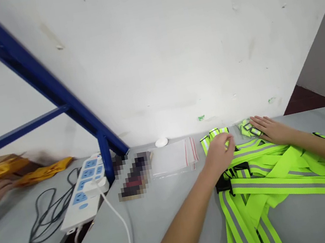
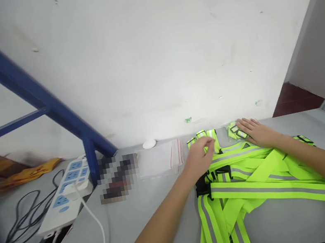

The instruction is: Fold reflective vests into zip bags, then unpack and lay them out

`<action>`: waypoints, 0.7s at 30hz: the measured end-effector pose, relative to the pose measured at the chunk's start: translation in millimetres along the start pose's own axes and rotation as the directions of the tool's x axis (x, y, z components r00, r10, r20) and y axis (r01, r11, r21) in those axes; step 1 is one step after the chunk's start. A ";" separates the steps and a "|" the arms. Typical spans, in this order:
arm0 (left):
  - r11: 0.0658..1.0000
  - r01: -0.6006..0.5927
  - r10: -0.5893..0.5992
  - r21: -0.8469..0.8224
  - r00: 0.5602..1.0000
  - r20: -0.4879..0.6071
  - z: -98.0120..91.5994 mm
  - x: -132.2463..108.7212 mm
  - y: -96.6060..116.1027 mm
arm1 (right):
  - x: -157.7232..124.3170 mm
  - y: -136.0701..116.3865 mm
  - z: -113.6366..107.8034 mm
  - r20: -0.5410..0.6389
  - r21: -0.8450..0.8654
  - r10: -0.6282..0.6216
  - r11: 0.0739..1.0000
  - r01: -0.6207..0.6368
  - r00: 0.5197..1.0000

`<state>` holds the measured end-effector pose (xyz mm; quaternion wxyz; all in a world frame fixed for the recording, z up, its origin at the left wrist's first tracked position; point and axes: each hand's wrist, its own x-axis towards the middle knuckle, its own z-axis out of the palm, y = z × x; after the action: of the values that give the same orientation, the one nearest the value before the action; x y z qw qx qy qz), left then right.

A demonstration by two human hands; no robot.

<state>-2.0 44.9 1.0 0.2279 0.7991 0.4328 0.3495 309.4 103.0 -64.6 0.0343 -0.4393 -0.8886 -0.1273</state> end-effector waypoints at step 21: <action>0.929 -0.150 -0.088 0.338 0.797 0.598 112.9 115.3 -5.3 | -20.2 35.8 -3.3 0.149 -0.109 0.027 0.994 -0.011 0.988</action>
<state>124.4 138.8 -34.4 0.1939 0.9036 0.3819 -0.0069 349.8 107.4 -57.8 -0.0554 -0.4575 -0.8762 -0.1412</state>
